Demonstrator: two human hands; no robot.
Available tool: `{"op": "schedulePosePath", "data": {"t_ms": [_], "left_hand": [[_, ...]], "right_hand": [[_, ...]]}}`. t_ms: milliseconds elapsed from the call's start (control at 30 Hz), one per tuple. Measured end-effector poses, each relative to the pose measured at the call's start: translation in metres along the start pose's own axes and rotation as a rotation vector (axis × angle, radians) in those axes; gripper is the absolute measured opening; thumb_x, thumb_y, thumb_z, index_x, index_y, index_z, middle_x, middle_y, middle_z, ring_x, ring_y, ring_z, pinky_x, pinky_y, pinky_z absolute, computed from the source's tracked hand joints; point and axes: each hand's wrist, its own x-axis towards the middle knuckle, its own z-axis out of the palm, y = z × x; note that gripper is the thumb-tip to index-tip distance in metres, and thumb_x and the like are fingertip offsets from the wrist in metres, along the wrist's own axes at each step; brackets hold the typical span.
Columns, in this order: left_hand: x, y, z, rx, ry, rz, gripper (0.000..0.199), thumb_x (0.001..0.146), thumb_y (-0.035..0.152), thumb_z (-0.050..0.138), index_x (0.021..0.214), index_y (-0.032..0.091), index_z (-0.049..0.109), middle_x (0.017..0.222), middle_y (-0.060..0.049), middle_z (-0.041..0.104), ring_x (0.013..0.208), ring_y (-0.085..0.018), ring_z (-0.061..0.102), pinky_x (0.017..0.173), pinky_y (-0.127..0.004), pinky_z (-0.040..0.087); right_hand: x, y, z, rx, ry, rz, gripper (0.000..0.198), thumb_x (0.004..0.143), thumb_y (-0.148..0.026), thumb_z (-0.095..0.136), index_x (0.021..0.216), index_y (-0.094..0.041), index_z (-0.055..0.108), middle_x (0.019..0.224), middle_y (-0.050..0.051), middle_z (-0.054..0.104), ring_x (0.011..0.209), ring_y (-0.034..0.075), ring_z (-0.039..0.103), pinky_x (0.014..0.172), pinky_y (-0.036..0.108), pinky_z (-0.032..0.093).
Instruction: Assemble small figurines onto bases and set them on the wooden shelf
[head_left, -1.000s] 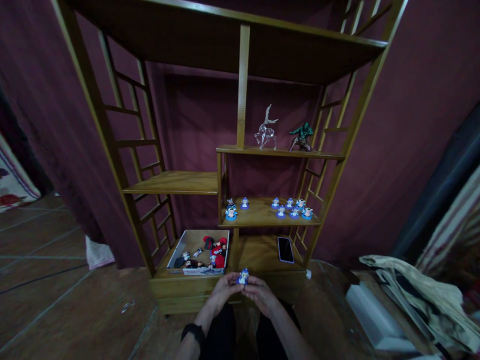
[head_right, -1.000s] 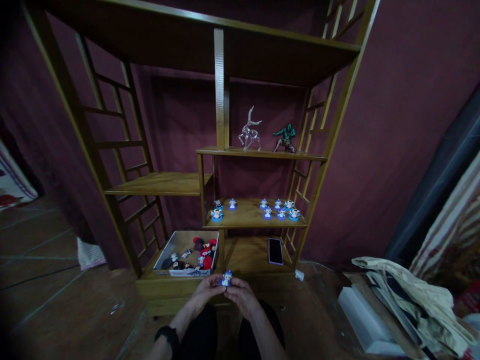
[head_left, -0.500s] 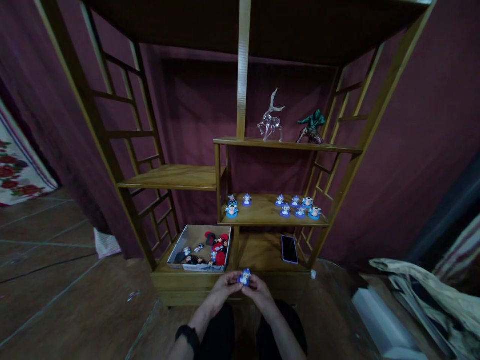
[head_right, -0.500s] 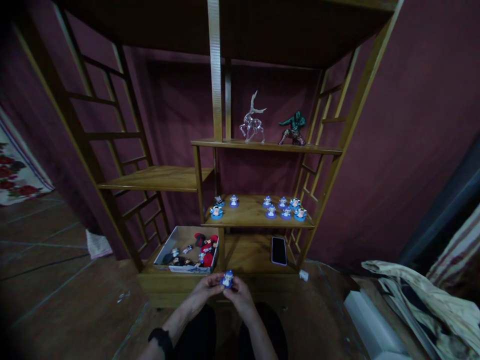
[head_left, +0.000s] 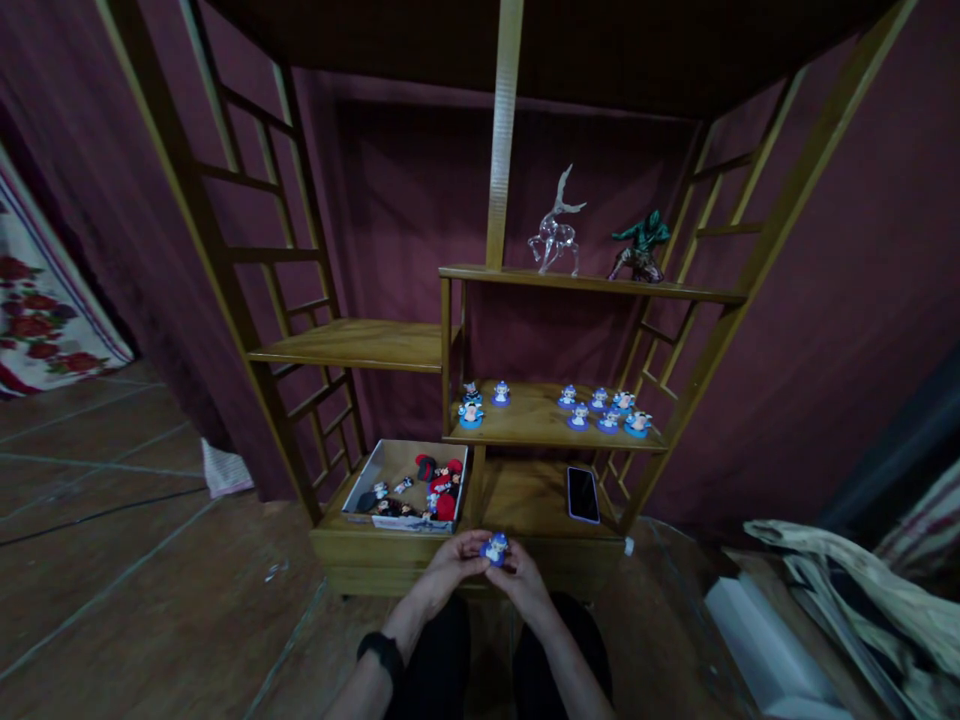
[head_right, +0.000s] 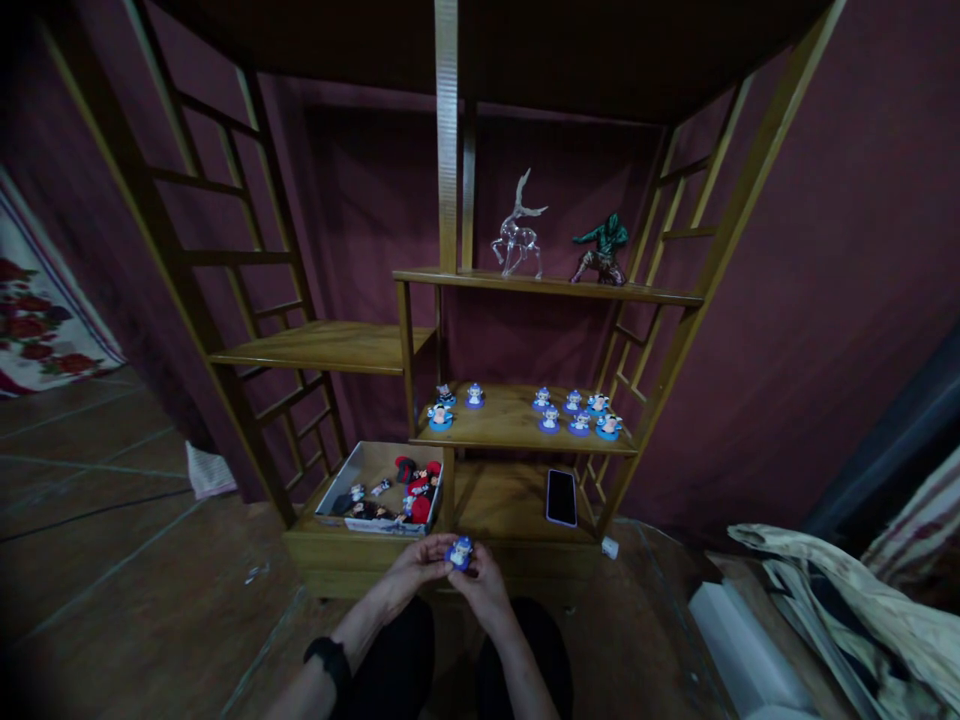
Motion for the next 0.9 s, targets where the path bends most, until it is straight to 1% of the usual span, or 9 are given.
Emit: {"op": "schedulePosePath", "data": {"t_ms": [167,267,333,367,500,600,667,767,900], "left_hand": [[-0.001,0.000,0.000,-0.034,0.066,-0.021,0.047,0.066,0.036,0.070,0.108,0.017,0.060,0.092,-0.008,0.064,0.086,-0.019,0.060,0.078,-0.030,0.044],[0.001,-0.001,-0.001,-0.022,0.097,-0.047,0.047,0.066,0.039,0.068,0.107,0.017,0.060,0.090,-0.008,0.063,0.082,-0.017,0.060,0.073,-0.028,0.044],[0.002,-0.002,-0.001,-0.007,0.102,-0.054,0.046,0.064,0.039,0.070,0.103,0.016,0.061,0.087,-0.007,0.063,0.078,-0.016,0.060,0.070,-0.027,0.044],[0.003,-0.002,0.000,-0.001,0.105,-0.053,0.046,0.063,0.038,0.071,0.101,0.016,0.062,0.084,-0.006,0.063,0.076,-0.016,0.060,0.069,-0.026,0.044],[0.006,-0.006,0.000,0.005,0.139,-0.056,0.044,0.059,0.036,0.073,0.096,0.015,0.062,0.077,-0.004,0.061,0.071,-0.015,0.060,0.066,-0.026,0.043],[0.008,-0.010,-0.001,0.008,0.131,-0.054,0.043,0.060,0.037,0.072,0.096,0.015,0.062,0.077,-0.004,0.062,0.069,-0.015,0.060,0.064,-0.026,0.043],[0.010,-0.013,-0.002,0.017,0.124,-0.049,0.042,0.061,0.037,0.072,0.095,0.014,0.062,0.075,-0.004,0.062,0.067,-0.014,0.059,0.062,-0.025,0.043],[0.012,-0.016,-0.004,0.039,0.124,-0.040,0.040,0.060,0.037,0.072,0.092,0.014,0.063,0.070,-0.003,0.062,0.063,-0.013,0.058,0.060,-0.025,0.042],[0.014,-0.021,-0.005,0.070,0.118,-0.025,0.039,0.060,0.037,0.072,0.090,0.013,0.062,0.067,-0.002,0.061,0.061,-0.013,0.057,0.059,-0.025,0.041]], "right_hand": [[0.002,0.005,-0.005,-0.035,0.085,0.006,0.040,0.060,-0.036,0.071,0.096,-0.022,0.060,0.097,0.006,0.064,0.089,0.025,0.059,0.082,0.040,0.045],[0.005,-0.004,-0.012,-0.096,0.151,-0.013,0.035,0.059,-0.033,0.071,0.091,-0.021,0.061,0.092,0.006,0.062,0.084,0.024,0.058,0.079,0.038,0.045],[0.010,-0.019,-0.017,-0.146,0.178,-0.057,0.031,0.060,-0.033,0.070,0.087,-0.020,0.062,0.088,0.005,0.061,0.082,0.023,0.057,0.078,0.037,0.044],[0.013,-0.029,-0.019,-0.157,0.184,-0.087,0.032,0.060,-0.032,0.070,0.089,-0.021,0.062,0.088,0.004,0.061,0.082,0.022,0.056,0.079,0.036,0.044],[0.033,-0.073,-0.028,-0.220,0.176,-0.211,0.040,0.060,-0.031,0.070,0.098,-0.021,0.060,0.094,0.004,0.058,0.085,0.021,0.056,0.081,0.035,0.044],[0.053,-0.100,-0.034,-0.283,0.201,-0.275,0.044,0.059,-0.030,0.071,0.100,-0.022,0.060,0.094,0.003,0.055,0.084,0.018,0.055,0.080,0.033,0.045],[0.067,-0.114,-0.036,-0.307,0.186,-0.308,0.044,0.059,-0.030,0.071,0.101,-0.021,0.060,0.097,0.003,0.053,0.083,0.017,0.056,0.079,0.031,0.045],[0.087,-0.130,-0.039,-0.338,0.207,-0.345,0.042,0.060,-0.031,0.069,0.100,-0.020,0.061,0.094,0.003,0.051,0.078,0.014,0.056,0.075,0.028,0.046],[0.114,-0.145,-0.041,-0.381,0.214,-0.376,0.043,0.055,-0.029,0.072,0.097,-0.020,0.062,0.094,0.002,0.049,0.078,0.014,0.055,0.077,0.028,0.046]]}}
